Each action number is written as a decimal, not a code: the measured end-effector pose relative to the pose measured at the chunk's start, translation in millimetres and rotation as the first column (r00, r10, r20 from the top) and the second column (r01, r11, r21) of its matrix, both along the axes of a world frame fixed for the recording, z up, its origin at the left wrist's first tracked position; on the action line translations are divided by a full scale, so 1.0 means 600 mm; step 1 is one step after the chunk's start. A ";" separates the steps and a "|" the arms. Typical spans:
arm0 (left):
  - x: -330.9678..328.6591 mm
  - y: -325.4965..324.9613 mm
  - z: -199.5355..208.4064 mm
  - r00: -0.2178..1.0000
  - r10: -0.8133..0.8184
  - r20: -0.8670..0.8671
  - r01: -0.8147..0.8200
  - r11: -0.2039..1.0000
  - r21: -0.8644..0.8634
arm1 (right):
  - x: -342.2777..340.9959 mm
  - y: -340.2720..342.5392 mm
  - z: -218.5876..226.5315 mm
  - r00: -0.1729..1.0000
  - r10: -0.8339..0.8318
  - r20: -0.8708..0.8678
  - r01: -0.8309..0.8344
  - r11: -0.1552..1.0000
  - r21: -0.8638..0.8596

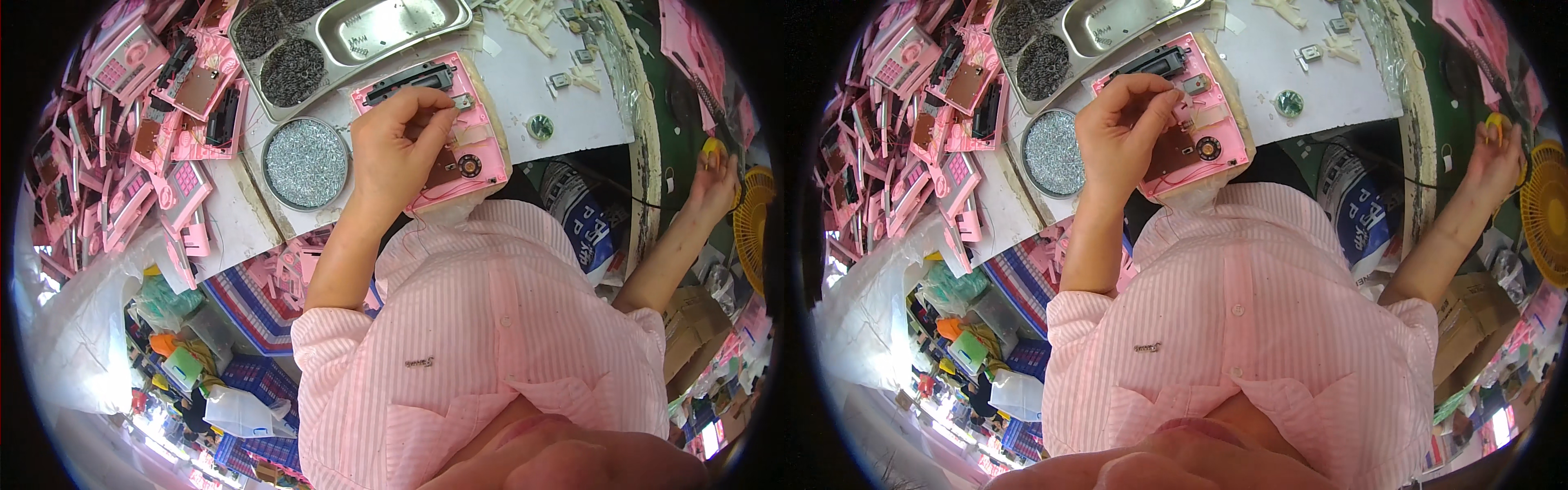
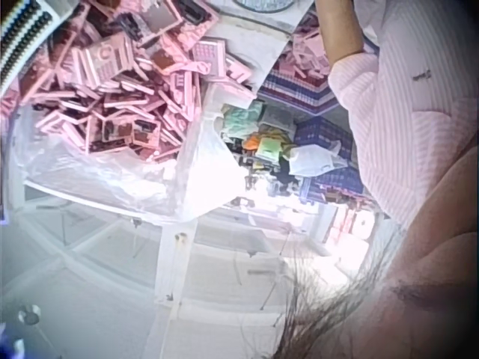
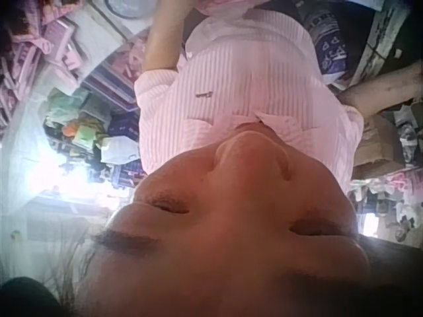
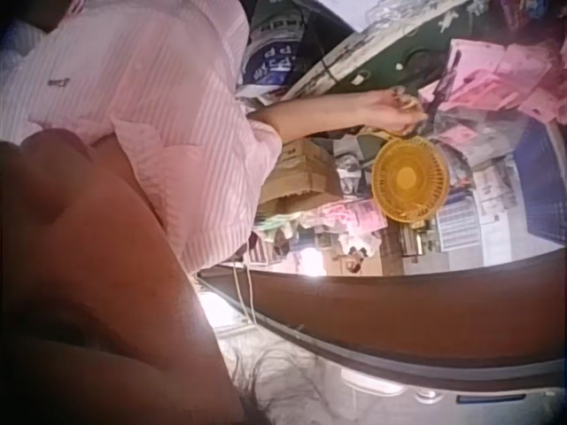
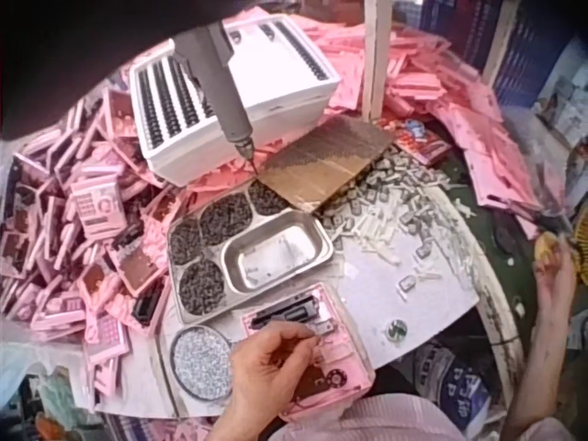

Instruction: Assembling pink electronic toy components using an electric screwdriver and a soldering iron.

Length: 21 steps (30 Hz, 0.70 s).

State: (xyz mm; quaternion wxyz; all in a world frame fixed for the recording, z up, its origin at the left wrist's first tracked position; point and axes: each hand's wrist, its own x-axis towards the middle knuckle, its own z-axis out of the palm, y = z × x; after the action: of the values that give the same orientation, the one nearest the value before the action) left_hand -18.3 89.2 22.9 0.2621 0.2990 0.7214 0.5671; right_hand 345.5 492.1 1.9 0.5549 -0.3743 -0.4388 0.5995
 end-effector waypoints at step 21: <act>0.010 0.030 -0.067 0.694 0.035 -0.719 -0.064 0.998 -0.014 | -0.226 -0.334 -0.003 0.748 0.587 0.309 -0.662 0.698 0.275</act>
State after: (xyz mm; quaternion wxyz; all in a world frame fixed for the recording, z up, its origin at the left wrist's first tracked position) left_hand -12.1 107.3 -17.3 -0.0502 0.4721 0.7848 0.3984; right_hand 210.0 291.9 0.3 0.3304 -0.1489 -0.6967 0.6191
